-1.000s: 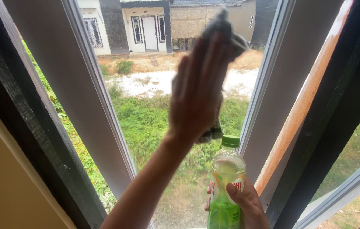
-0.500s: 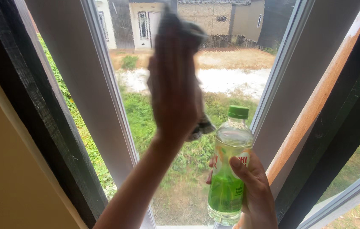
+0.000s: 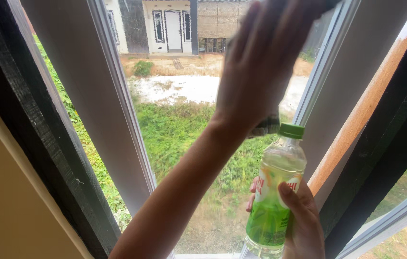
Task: The person cleans the glass panes and frame of an open window by wiping them with a cloth while holding a plastic bottle.
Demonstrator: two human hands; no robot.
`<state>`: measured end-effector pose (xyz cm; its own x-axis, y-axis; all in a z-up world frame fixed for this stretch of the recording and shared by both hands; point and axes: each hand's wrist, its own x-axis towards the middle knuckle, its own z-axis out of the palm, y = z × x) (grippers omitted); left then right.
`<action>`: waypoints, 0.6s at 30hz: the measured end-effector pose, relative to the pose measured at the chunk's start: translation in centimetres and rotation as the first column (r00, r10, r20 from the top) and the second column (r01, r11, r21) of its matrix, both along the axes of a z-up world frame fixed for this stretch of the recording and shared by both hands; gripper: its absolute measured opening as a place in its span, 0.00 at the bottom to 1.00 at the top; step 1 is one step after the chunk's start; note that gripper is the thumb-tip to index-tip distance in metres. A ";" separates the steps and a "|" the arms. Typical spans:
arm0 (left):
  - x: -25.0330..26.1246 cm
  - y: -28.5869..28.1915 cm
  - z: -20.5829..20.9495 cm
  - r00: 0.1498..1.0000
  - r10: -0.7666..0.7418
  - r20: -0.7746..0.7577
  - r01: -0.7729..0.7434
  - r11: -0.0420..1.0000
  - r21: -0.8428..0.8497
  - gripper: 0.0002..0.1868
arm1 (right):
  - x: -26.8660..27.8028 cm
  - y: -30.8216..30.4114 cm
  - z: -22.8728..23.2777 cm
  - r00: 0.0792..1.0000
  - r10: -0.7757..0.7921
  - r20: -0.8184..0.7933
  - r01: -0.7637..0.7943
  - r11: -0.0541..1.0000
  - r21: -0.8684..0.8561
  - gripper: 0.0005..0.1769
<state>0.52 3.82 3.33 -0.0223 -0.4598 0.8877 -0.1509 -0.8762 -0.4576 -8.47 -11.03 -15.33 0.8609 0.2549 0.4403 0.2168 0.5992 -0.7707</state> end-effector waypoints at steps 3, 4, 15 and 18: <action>-0.4 3.8 -1.1 0.999 -0.023 0.038 0.033 0.960 -0.278 0.39 | -0.1 0.3 -0.4 0.999 0.005 -0.047 -0.004 1.000 0.028 0.30; -0.9 5.3 -1.7 0.998 -0.017 0.066 0.039 0.937 -0.348 0.40 | -0.1 0.2 -0.5 0.999 0.010 -0.051 -0.008 1.000 0.026 0.30; -4.2 5.5 -8.0 0.997 0.048 0.055 -0.015 0.877 -0.481 0.32 | 0.4 -0.7 -2.9 0.994 0.080 -0.068 -0.080 0.997 0.002 0.30; -1.8 1.8 -5.7 0.986 -0.152 0.068 0.167 0.914 -0.370 0.34 | 0.3 -0.9 -3.3 0.989 0.006 -0.151 -0.015 0.998 -0.056 0.31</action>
